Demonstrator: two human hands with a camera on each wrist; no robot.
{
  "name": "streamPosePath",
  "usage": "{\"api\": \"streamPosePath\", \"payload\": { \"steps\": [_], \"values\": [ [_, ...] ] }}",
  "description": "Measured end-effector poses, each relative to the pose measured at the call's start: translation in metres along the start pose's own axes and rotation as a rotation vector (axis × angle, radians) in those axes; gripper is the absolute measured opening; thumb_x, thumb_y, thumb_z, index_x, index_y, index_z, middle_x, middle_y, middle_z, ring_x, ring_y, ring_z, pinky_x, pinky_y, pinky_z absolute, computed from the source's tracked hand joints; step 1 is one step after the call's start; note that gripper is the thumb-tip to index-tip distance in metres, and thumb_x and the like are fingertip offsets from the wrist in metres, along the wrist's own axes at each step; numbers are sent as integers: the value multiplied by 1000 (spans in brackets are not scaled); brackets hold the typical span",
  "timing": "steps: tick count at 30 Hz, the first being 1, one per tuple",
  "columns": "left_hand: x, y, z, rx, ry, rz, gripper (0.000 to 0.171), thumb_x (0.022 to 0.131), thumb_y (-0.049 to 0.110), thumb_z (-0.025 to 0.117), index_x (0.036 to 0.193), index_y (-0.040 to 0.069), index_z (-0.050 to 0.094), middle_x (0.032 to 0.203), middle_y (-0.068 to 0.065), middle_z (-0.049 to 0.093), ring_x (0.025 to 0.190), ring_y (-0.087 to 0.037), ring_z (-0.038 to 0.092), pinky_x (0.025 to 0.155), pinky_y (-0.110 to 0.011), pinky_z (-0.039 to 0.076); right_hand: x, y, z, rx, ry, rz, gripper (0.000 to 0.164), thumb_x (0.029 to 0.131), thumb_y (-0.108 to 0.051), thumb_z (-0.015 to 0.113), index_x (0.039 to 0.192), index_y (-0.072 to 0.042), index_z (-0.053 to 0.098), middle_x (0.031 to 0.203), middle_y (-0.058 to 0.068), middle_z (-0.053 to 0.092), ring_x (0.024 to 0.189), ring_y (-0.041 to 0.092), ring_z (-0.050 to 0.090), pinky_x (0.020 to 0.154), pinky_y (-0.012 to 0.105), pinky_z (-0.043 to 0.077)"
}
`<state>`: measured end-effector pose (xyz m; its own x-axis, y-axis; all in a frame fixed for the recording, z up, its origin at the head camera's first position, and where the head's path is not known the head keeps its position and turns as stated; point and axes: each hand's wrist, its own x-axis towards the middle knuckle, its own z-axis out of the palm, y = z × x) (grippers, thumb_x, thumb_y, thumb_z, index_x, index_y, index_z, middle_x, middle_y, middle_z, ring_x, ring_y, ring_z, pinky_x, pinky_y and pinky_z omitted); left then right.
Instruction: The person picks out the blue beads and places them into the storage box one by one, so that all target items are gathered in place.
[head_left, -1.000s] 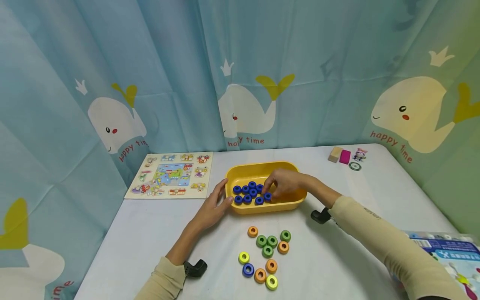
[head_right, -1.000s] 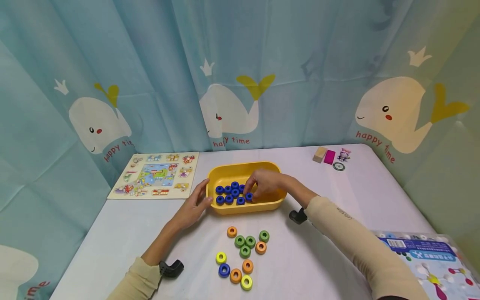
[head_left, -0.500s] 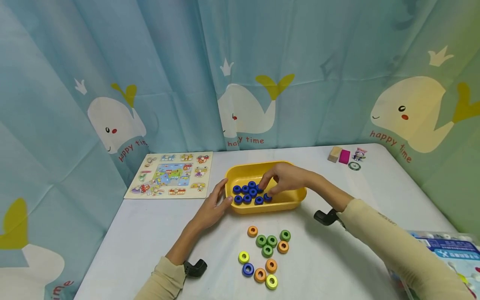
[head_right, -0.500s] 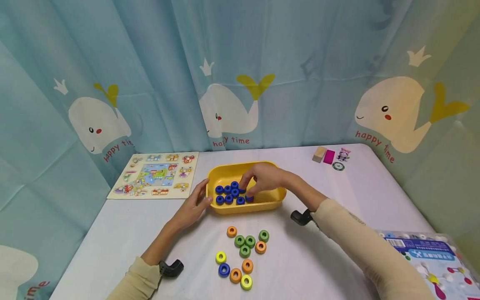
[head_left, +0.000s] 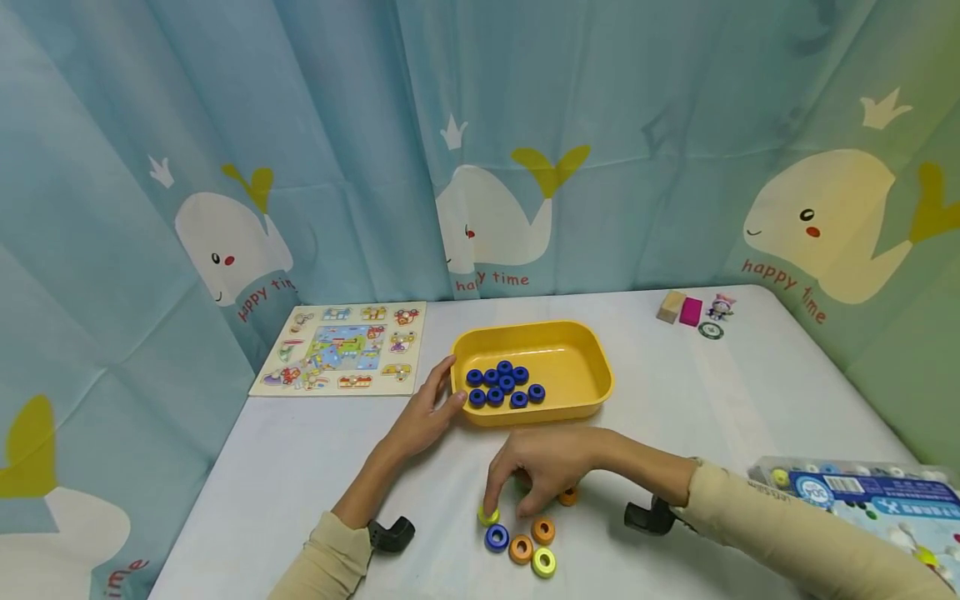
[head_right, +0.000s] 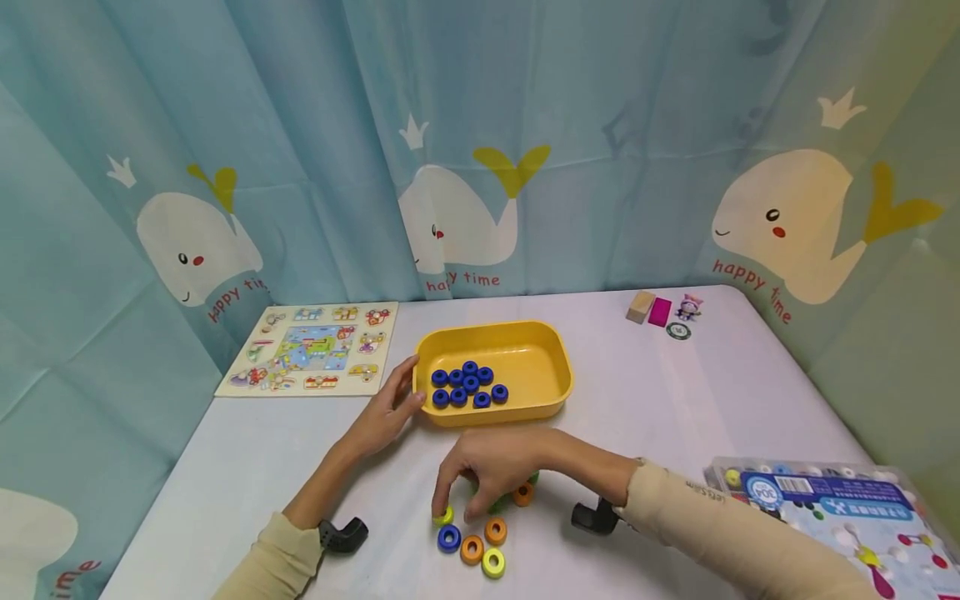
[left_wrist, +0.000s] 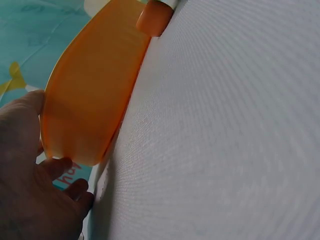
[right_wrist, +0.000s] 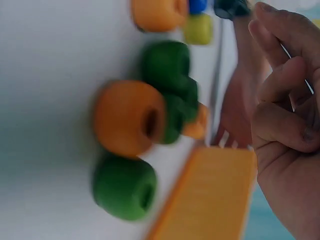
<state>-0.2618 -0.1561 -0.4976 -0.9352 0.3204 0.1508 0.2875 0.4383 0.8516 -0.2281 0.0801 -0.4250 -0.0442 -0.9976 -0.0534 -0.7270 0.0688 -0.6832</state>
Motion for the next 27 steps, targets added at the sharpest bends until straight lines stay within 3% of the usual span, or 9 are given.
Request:
{"api": "streamPosePath", "payload": {
  "steps": [5, 10, 21, 27],
  "values": [
    [0, -1, 0, 3, -2, -4, 66, 91, 50, 51, 147, 33, 20, 150, 11, 22, 134, -10, 26, 108, -34, 22, 11, 9, 16, -25, -42, -65, 31, 82, -18, 70, 111, -27, 66, 105, -25, 60, 74, 0, 52, 63, 11, 42],
    [0, -1, 0, 8, -6, -3, 66, 91, 50, 50, 147, 33, 19, 150, 12, 22, 134, -10, 25, 108, -35, 22, 18, 14, 23, -63, -74, -49, 32, 81, -19, 71, 111, -30, 66, 103, -28, 58, 75, -6, 48, 63, 10, 41],
    [0, -1, 0, 13, -5, -11, 66, 91, 50, 51, 147, 33, 20, 149, 13, 22, 133, -9, 27, 108, -37, 22, 25, 15, 25, -82, -138, -40, 32, 81, -18, 70, 111, -30, 67, 99, -27, 59, 70, -9, 45, 59, 9, 40],
    [-1, 1, -1, 7, -8, -11, 66, 91, 51, 50, 148, 33, 19, 150, 12, 22, 133, -10, 26, 109, -36, 22, 28, 14, 24, -86, -169, -39, 30, 82, -17, 70, 110, -27, 68, 101, -26, 60, 80, -11, 49, 70, 8, 41]
  ]
}}
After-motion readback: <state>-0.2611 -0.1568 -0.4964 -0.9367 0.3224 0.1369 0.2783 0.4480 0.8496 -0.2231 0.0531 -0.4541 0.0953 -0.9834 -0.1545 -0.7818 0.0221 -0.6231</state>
